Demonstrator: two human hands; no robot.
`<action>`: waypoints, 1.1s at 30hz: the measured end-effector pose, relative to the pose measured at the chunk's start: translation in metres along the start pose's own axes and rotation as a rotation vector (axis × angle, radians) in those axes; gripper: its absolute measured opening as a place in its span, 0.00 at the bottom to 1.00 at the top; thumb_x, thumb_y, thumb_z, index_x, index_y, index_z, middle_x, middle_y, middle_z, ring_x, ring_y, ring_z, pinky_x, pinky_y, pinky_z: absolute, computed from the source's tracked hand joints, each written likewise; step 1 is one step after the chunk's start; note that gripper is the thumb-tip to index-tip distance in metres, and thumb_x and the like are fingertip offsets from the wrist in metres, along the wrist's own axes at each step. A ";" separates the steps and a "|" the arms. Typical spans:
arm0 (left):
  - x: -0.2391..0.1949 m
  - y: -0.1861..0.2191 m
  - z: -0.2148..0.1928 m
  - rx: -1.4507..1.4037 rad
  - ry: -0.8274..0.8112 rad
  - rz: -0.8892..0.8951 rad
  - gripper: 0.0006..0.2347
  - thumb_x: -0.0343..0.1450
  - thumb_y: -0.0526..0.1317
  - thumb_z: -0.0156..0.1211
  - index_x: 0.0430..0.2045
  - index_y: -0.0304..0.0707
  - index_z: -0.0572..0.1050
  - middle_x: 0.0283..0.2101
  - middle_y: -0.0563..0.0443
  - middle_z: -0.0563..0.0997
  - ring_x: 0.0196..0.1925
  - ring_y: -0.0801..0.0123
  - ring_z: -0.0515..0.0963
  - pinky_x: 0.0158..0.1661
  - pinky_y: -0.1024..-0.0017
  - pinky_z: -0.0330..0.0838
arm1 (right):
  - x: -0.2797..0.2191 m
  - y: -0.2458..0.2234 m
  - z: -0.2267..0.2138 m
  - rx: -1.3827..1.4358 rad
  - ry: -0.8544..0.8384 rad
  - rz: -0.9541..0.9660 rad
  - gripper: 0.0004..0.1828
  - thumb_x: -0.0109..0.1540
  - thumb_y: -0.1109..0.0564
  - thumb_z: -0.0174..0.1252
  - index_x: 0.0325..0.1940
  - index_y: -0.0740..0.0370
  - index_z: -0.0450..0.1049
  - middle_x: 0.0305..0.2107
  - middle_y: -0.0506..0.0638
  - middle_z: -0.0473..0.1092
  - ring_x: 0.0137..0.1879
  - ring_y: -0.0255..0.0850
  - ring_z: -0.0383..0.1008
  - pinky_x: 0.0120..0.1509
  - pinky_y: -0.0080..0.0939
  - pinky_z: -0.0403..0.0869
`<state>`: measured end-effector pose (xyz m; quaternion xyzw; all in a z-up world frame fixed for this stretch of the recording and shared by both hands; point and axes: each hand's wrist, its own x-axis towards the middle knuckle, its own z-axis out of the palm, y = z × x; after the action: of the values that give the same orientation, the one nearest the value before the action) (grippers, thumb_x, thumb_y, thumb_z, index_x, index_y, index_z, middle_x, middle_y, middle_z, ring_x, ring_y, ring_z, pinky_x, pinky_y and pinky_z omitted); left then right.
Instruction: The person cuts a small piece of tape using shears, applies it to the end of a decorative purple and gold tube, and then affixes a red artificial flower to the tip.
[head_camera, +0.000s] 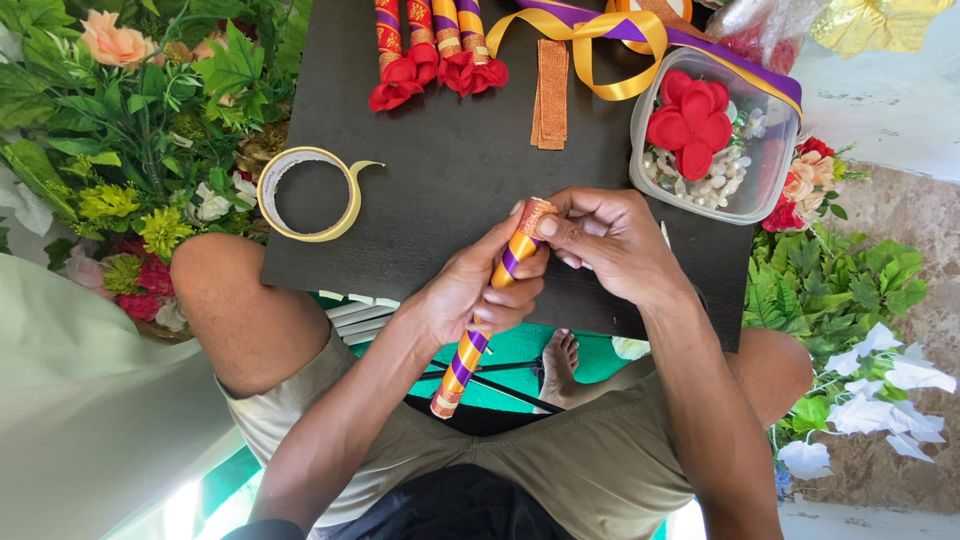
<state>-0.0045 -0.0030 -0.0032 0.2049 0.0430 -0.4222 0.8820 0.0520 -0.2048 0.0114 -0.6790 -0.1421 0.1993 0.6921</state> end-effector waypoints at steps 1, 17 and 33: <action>0.001 0.000 0.007 0.000 -0.001 0.002 0.28 0.83 0.70 0.41 0.28 0.45 0.63 0.16 0.65 0.52 0.09 0.86 0.55 0.06 0.83 0.54 | -0.001 -0.001 -0.001 -0.002 -0.001 0.000 0.09 0.72 0.61 0.69 0.46 0.73 0.84 0.25 0.56 0.73 0.27 0.32 0.72 0.29 0.30 0.73; -0.002 0.003 0.013 0.439 0.344 0.304 0.26 0.84 0.62 0.50 0.30 0.36 0.73 0.15 0.54 0.62 0.08 0.74 0.63 0.08 0.74 0.63 | 0.000 -0.011 0.017 0.011 0.168 0.079 0.13 0.70 0.60 0.73 0.34 0.69 0.80 0.19 0.52 0.67 0.21 0.31 0.68 0.20 0.27 0.63; -0.084 0.091 0.024 0.287 0.553 0.439 0.25 0.69 0.68 0.53 0.26 0.44 0.67 0.16 0.60 0.54 0.12 0.80 0.53 0.12 0.78 0.46 | -0.076 0.043 0.193 0.129 0.483 0.562 0.21 0.66 0.49 0.70 0.55 0.68 0.88 0.34 0.58 0.81 0.24 0.42 0.77 0.27 0.35 0.65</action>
<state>0.0088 0.0991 0.0695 0.4370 0.1751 -0.1538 0.8688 -0.1086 -0.0702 -0.0183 -0.6739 0.2300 0.2244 0.6653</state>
